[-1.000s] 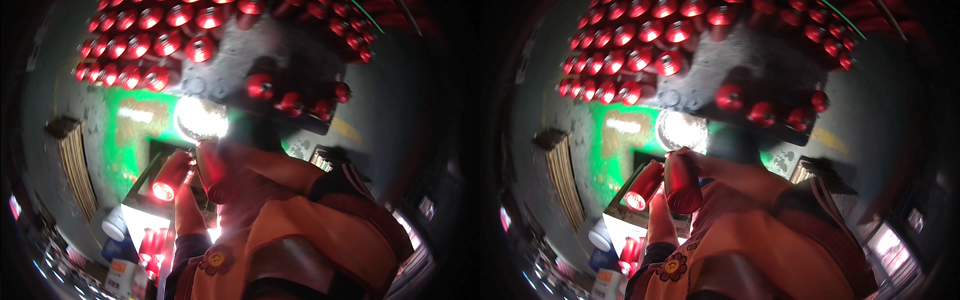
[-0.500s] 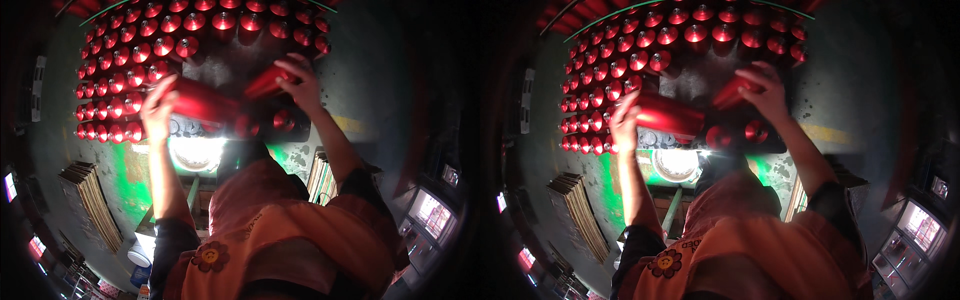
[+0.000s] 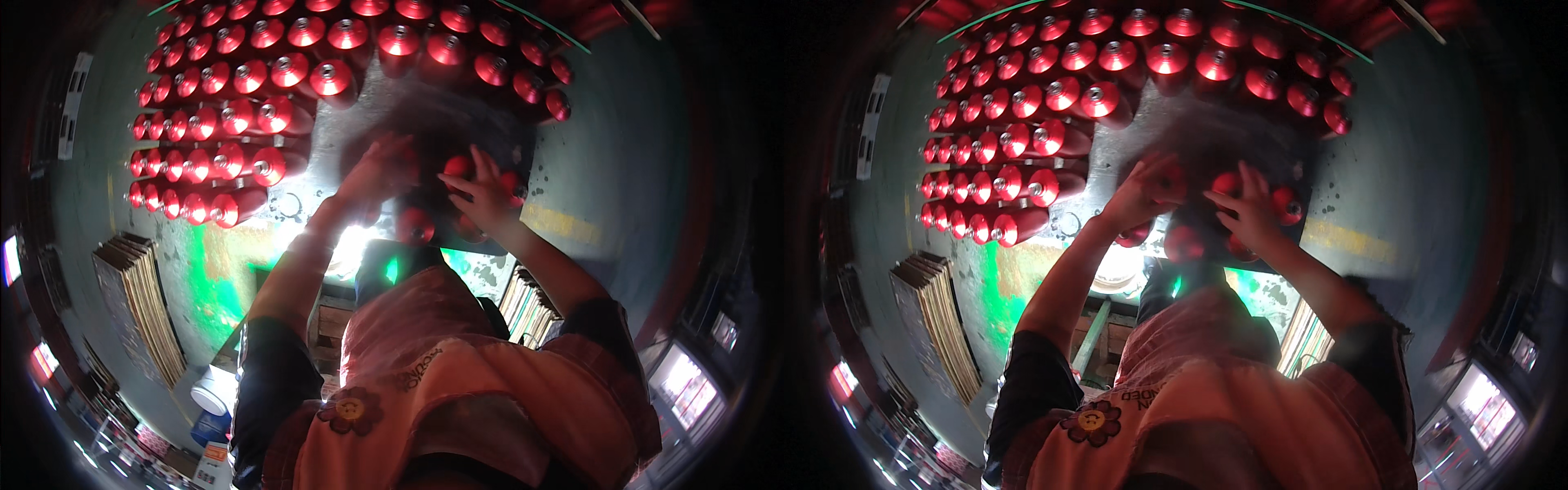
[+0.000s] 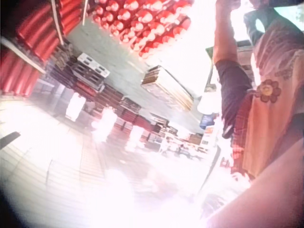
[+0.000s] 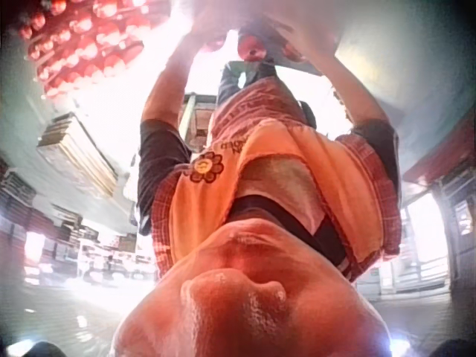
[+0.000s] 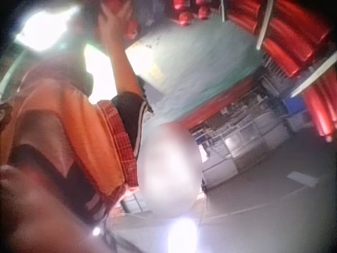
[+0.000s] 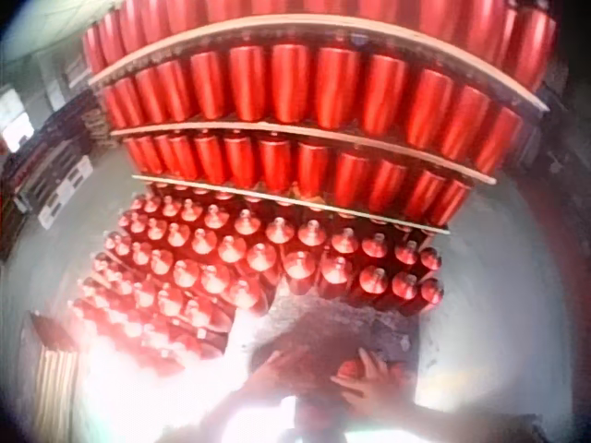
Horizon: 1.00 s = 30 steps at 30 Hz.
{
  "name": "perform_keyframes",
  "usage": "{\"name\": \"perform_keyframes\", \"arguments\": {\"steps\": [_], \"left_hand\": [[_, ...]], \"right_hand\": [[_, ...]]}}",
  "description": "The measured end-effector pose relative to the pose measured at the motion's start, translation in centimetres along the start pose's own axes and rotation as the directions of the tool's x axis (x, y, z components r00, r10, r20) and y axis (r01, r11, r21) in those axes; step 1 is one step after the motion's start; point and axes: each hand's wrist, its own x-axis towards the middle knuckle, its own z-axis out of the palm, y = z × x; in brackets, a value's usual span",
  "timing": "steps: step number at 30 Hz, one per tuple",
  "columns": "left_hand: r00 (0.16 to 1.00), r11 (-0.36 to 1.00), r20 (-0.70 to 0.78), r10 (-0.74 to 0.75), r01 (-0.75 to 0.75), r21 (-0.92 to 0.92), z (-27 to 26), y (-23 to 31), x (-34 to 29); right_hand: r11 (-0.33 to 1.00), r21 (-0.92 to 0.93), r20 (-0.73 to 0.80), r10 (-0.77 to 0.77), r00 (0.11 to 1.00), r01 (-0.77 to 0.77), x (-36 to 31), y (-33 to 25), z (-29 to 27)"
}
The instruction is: The person repeatedly picks up red cylindrical cans from a rotating rack and places them onto a metal tray. The person handles the cans one at a time, moving them between the rack and the tray in a repetitive cycle.
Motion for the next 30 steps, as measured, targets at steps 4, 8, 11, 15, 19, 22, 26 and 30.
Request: {"name": "perform_keyframes", "arguments": {"steps": [4, 8, 11, 15, 19, 22, 26, 30], "left_hand": [[0.898, 0.98, -0.417, -0.14, 0.187, 0.074, -5.6, -0.4, -5.9], [0.507, 0.732, -0.733, -0.453, 0.681, 0.018, -8.3, -1.7, -11.7], [0.61, 0.746, -0.672, -0.421, 0.654, 0.126, -7.5, -4.9, -12.5], [0.574, 0.759, -0.682, -0.453, 0.65, 0.043, -5.4, -7.9, -12.1], [0.531, 0.76, -0.704, -0.471, 0.649, -0.019, -4.9, -7.1, -12.1], [0.596, 0.814, -0.668, -0.446, 0.58, -0.026, -7.0, -4.7, -13.5], [0.508, 0.831, -0.666, -0.547, 0.427, -0.357, -9.9, 1.1, -20.1], [0.337, 0.578, -0.509, -0.792, 0.145, -0.803, -9.5, 4.4, -29.1]], "right_hand": [[0.983, 0.081, -0.077, -0.158, 0.984, 0.164, 4.6, -2.0, -3.6], [0.928, 0.167, 0.0, -0.339, 0.941, 0.334, 15.6, -5.2, 0.2], [0.936, 0.119, 0.02, -0.335, 0.942, 0.331, 23.8, -8.0, 6.6], [0.932, 0.109, -0.053, -0.341, 0.939, 0.344, 28.1, -8.0, 12.1], [0.944, 0.142, -0.131, -0.281, 0.951, 0.299, 28.0, -7.3, 12.3], [0.937, 0.197, -0.213, -0.247, 0.945, 0.289, 26.2, -8.1, 8.9], [0.8, 0.389, -0.284, -0.368, 0.885, 0.457, 22.0, -9.9, 0.7], [0.462, 0.887, 0.07, -0.181, 0.981, 0.022, 15.7, -12.9, -1.9]]}}
